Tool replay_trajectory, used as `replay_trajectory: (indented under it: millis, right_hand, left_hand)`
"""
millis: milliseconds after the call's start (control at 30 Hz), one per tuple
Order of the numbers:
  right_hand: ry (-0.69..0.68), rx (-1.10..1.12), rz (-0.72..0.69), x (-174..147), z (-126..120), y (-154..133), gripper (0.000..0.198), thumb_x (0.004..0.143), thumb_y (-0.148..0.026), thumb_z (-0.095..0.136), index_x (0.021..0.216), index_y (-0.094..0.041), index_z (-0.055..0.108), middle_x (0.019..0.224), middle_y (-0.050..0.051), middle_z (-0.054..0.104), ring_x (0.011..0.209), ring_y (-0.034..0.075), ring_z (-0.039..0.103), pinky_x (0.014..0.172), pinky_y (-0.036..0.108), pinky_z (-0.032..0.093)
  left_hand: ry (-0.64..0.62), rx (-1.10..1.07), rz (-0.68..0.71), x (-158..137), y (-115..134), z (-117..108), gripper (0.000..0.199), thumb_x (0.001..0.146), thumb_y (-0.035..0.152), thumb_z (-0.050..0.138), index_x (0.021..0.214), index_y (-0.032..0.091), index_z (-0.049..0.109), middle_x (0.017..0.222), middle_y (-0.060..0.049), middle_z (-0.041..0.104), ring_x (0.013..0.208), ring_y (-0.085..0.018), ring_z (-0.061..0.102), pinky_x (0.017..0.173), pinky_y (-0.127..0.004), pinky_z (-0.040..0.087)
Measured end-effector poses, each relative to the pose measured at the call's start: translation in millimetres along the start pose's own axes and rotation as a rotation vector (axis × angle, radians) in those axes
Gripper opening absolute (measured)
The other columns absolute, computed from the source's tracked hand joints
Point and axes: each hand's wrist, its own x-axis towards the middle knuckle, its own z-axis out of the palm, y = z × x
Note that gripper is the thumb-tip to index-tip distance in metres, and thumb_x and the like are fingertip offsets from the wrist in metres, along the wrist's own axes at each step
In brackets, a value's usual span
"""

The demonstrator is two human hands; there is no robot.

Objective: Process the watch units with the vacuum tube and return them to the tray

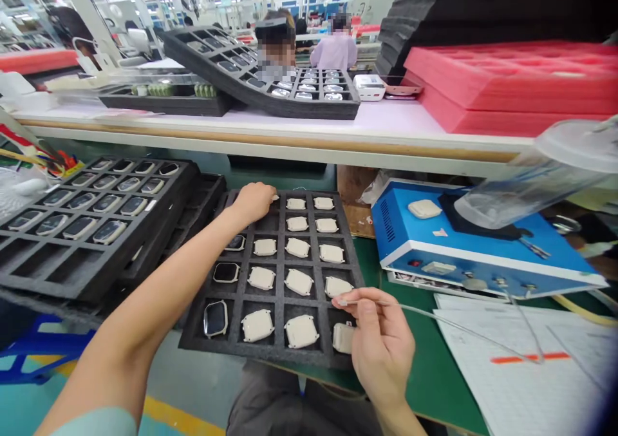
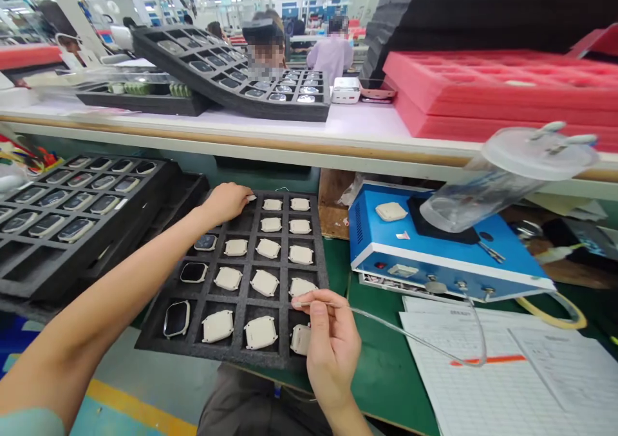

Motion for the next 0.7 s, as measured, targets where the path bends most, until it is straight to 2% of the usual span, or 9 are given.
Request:
replay_trajectory:
  millis: [100,133,200,267,333,400,467,700]
  right_hand:
    - [0.002,-0.006,-0.052,0,2,-2,0.017,0.106,-0.035,0.062,0.104,-0.022,0.072,0.096,0.005,0.074,0.086,0.018,0.076,0.077,0.034,0.067]
    - [0.001,-0.005,-0.081,1,3,-3,0.017,0.107,-0.033,0.061,0.102,-0.022,0.072,0.099,0.006,0.074,0.090,0.019,0.077,0.078,0.035,0.068]
    - [-0.010,-0.012,-0.144,3,4,-5,0.019,0.107,-0.030,0.060,0.098,-0.022,0.074,0.104,0.007,0.074,0.095,0.020,0.077,0.081,0.036,0.068]
    - [-0.022,-0.030,-0.192,5,4,-6,0.019,0.107,-0.027,0.059,0.098,-0.023,0.075,0.103,0.007,0.076,0.098,0.021,0.077,0.084,0.038,0.068]
    - [-0.032,-0.044,-0.231,6,3,-7,0.018,0.106,-0.024,0.059,0.102,-0.024,0.077,0.102,0.007,0.079,0.098,0.022,0.078,0.085,0.039,0.068]
    - [-0.045,-0.057,-0.254,6,2,-7,0.017,0.105,-0.021,0.061,0.107,-0.026,0.077,0.104,0.007,0.081,0.099,0.022,0.079,0.087,0.039,0.068]
    - [-0.055,-0.064,-0.265,6,0,-7,0.018,0.104,-0.019,0.062,0.110,-0.027,0.077,0.105,0.006,0.082,0.100,0.021,0.080,0.089,0.037,0.068]
    - [-0.063,-0.023,-0.286,8,3,-12,0.015,0.103,-0.020,0.064,0.107,-0.026,0.077,0.103,0.005,0.084,0.098,0.021,0.082,0.088,0.037,0.070]
  left_hand:
    - [-0.004,-0.106,0.037,-46,30,-12,0.022,0.105,0.029,0.061,0.120,0.018,0.073,0.119,-0.008,0.077,0.109,-0.025,0.073,0.100,-0.045,0.059]
    - [0.007,-0.160,0.057,-68,41,-13,0.025,0.106,0.026,0.055,0.119,0.019,0.075,0.118,-0.006,0.080,0.110,-0.025,0.074,0.101,-0.041,0.058]
    - [0.033,-0.284,0.058,-113,61,-10,0.028,0.105,0.027,0.055,0.122,0.020,0.075,0.117,-0.006,0.082,0.104,-0.023,0.077,0.092,-0.034,0.062]
    - [0.077,-0.710,-0.070,-153,79,4,0.026,0.098,0.031,0.065,0.117,0.020,0.079,0.112,-0.007,0.084,0.099,-0.024,0.080,0.085,-0.032,0.065]
    - [0.106,-0.993,-0.221,-179,95,22,0.025,0.091,0.034,0.072,0.110,0.019,0.081,0.104,-0.008,0.085,0.092,-0.024,0.082,0.080,-0.031,0.067]
    - [0.126,-1.145,-0.296,-190,109,39,0.023,0.086,0.033,0.077,0.103,0.019,0.082,0.098,-0.008,0.085,0.087,-0.024,0.082,0.078,-0.030,0.068]
    - [0.142,-1.203,-0.297,-191,119,49,0.019,0.085,0.030,0.079,0.100,0.019,0.082,0.096,-0.007,0.085,0.086,-0.022,0.083,0.079,-0.028,0.068]
    - [0.185,-1.191,-0.286,-189,124,53,0.015,0.083,0.023,0.081,0.099,0.021,0.083,0.094,-0.004,0.085,0.083,-0.020,0.083,0.079,-0.026,0.068]
